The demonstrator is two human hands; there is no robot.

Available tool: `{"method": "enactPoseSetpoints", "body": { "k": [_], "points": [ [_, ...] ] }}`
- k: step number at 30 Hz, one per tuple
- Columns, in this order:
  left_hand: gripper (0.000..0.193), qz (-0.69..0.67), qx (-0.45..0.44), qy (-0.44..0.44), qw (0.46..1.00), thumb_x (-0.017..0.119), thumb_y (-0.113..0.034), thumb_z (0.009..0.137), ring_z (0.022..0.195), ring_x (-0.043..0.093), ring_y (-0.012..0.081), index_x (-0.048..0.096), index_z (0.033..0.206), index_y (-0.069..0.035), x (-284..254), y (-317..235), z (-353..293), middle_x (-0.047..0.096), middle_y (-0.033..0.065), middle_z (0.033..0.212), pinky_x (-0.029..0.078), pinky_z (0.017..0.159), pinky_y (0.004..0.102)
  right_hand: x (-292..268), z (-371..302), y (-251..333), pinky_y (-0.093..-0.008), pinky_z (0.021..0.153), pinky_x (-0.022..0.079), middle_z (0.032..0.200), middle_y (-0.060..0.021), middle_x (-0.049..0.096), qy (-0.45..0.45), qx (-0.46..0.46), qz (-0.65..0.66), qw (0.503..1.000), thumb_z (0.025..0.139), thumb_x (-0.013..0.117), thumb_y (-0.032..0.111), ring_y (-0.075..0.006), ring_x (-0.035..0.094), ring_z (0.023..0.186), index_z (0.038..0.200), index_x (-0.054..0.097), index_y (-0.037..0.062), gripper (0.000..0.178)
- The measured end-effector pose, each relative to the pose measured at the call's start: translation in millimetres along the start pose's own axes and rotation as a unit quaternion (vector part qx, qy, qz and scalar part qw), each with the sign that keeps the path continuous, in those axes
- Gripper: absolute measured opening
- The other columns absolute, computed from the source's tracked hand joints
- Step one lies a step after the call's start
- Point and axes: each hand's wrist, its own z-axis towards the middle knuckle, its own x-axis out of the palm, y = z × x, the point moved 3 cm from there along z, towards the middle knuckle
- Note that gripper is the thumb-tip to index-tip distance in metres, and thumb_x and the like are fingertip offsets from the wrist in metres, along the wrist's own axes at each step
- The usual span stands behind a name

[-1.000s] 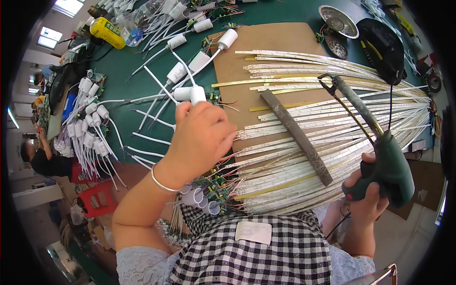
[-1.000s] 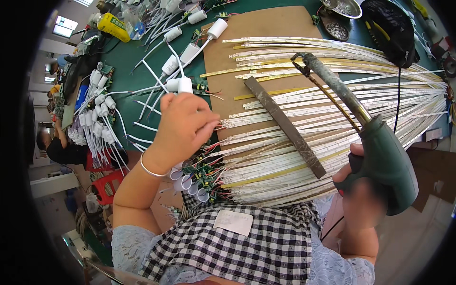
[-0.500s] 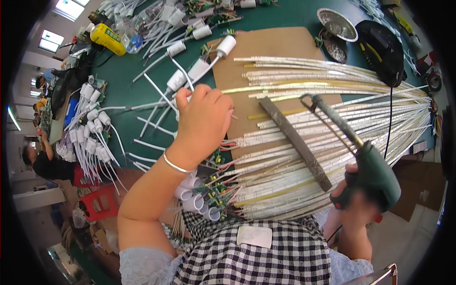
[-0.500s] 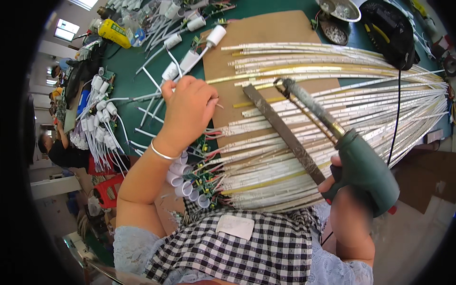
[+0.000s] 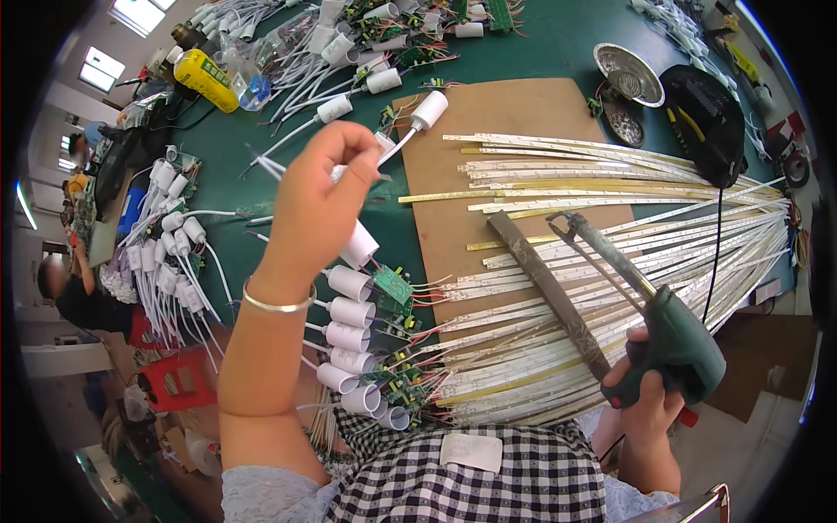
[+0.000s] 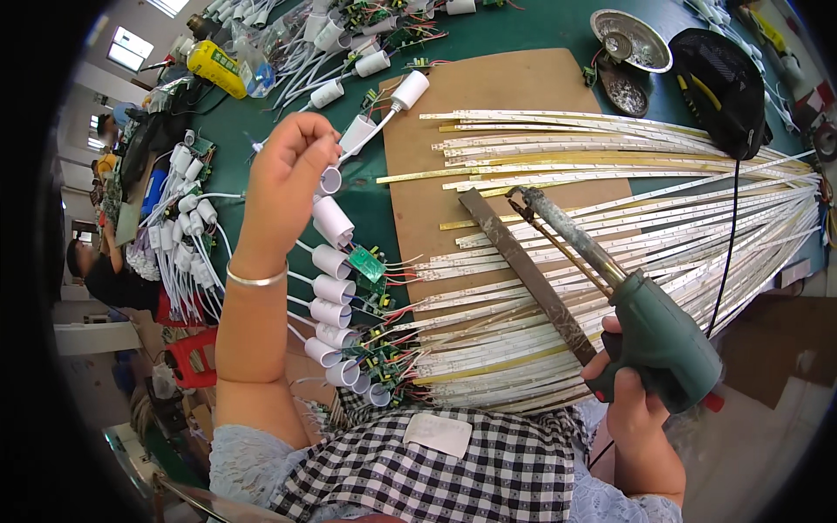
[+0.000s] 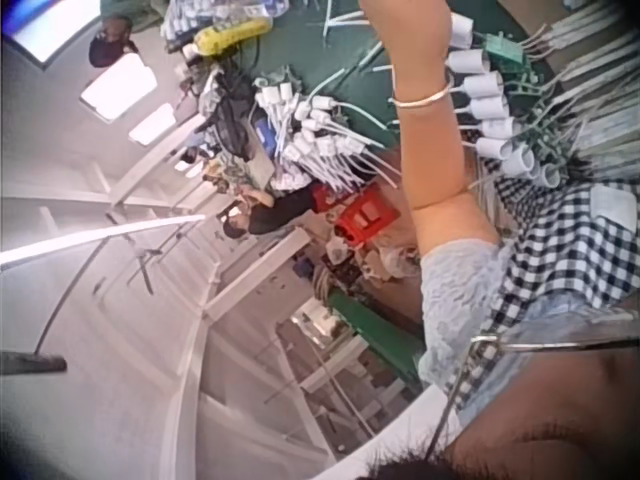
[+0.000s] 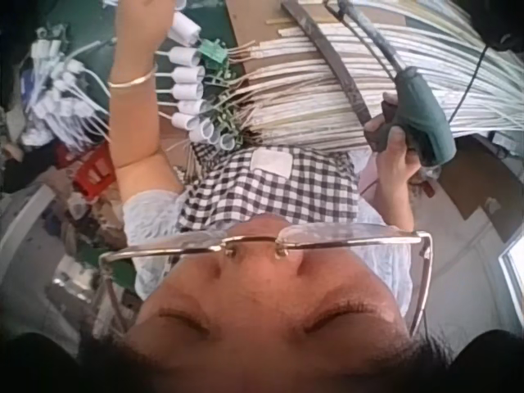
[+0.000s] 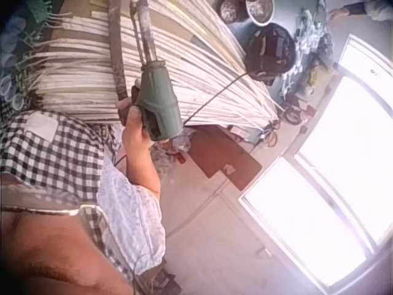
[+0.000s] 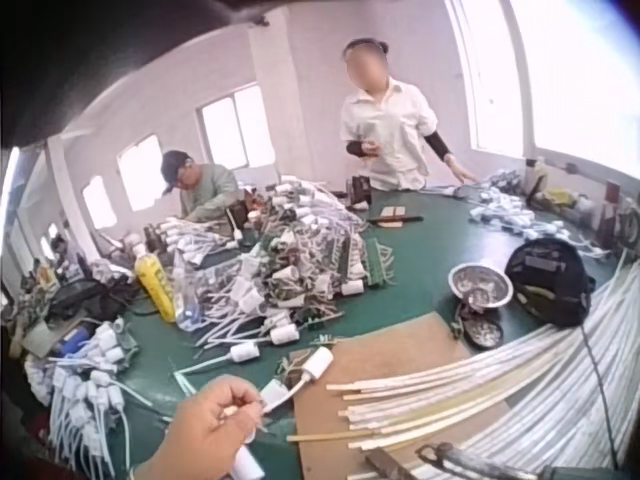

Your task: The person uses a soldering iron to attach wires to small circuit boards. They repeatedly pick up a board, apply the soldering iron to the connection points, and place the finished unit on the table. The workspace is cluttered with numerous similar components and tools.

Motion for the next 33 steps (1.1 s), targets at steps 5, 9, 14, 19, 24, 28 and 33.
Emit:
{"method": "enactPoseSetpoints", "body": {
  "k": [5, 9, 14, 19, 24, 28, 33],
  "points": [
    [0.026, 0.316, 0.293, 0.128, 0.893, 0.069, -0.021, 0.085, 0.088, 0.050, 0.0302, 0.056, 0.101, -0.005, 21, -28, -32, 0.052, 0.0123, 0.093, 0.040, 0.084, 0.0382, 0, 0, -2, -0.0253, 0.049, 0.047, 0.118, -0.0203, 0.057, 0.014, 0.013, -0.007, 1.000, 0.094, 0.060, 0.029, -0.0184, 0.062, 0.065, 0.132, 0.042, -0.0082, 0.055],
    [0.048, 0.297, 0.259, 0.237, 0.888, 0.077, -0.034, 0.070, 0.091, 0.048, 0.0324, 0.056, 0.105, -0.010, 37, -9, -52, 0.049, 0.0106, 0.092, 0.038, 0.085, 0.0419, 3, -1, -2, -0.0264, 0.050, 0.049, 0.118, -0.0201, 0.057, 0.043, 0.015, -0.006, 0.999, 0.094, 0.060, 0.028, -0.0194, 0.062, 0.065, 0.132, 0.043, -0.0059, 0.054],
    [0.039, 0.303, 0.237, 0.249, 0.889, 0.079, -0.025, 0.067, 0.089, 0.051, 0.0269, 0.061, 0.098, -0.011, 34, 0, -51, 0.055, 0.0058, 0.089, 0.038, 0.084, 0.0391, 4, -2, -4, -0.0266, 0.050, 0.050, 0.119, -0.0199, 0.057, 0.047, 0.015, -0.012, 0.999, 0.093, 0.061, 0.028, -0.0197, 0.063, 0.066, 0.133, 0.043, -0.0050, 0.055],
    [0.025, 0.344, 0.254, 0.242, 0.871, 0.079, -0.019, 0.068, 0.084, 0.054, 0.0202, 0.064, 0.088, -0.013, 40, 4, -59, 0.061, -0.0005, 0.083, 0.037, 0.082, 0.0370, 6, -5, -4, -0.0254, 0.050, 0.049, 0.119, -0.0193, 0.059, 0.060, 0.025, -0.010, 0.998, 0.093, 0.062, 0.030, -0.0189, 0.063, 0.066, 0.133, 0.044, -0.0041, 0.056],
    [0.020, 0.347, 0.272, 0.208, 0.873, 0.078, -0.016, 0.069, 0.078, 0.055, 0.0175, 0.066, 0.084, -0.014, 41, 5, -67, 0.061, -0.0029, 0.077, 0.036, 0.078, 0.0357, 6, -11, -6, -0.0258, 0.052, 0.050, 0.119, -0.0179, 0.060, 0.100, 0.046, -0.031, 0.993, 0.092, 0.063, 0.034, -0.0185, 0.064, 0.066, 0.132, 0.045, -0.0027, 0.057],
    [0.018, 0.335, 0.303, 0.183, 0.873, 0.078, -0.013, 0.068, 0.075, 0.055, 0.0170, 0.066, 0.082, -0.013, 40, 9, -73, 0.061, -0.0028, 0.077, 0.036, 0.076, 0.0364, 8, -18, -9, -0.0285, 0.058, 0.051, 0.120, -0.0159, 0.060, 0.152, 0.049, -0.067, 0.985, 0.091, 0.063, 0.040, -0.0182, 0.064, 0.068, 0.132, 0.046, -0.0018, 0.061],
    [0.018, 0.350, 0.307, 0.178, 0.867, 0.076, -0.012, 0.066, 0.077, 0.057, 0.0164, 0.066, 0.081, -0.013, 43, 5, -76, 0.061, -0.0025, 0.079, 0.038, 0.077, 0.0370, 16, -20, -2, -0.0357, 0.073, 0.052, 0.104, -0.0139, 0.067, 0.205, 0.125, -0.165, 0.957, 0.082, 0.066, 0.019, -0.0265, 0.066, 0.084, 0.109, 0.063, 0.0015, 0.032]
  ]
}}
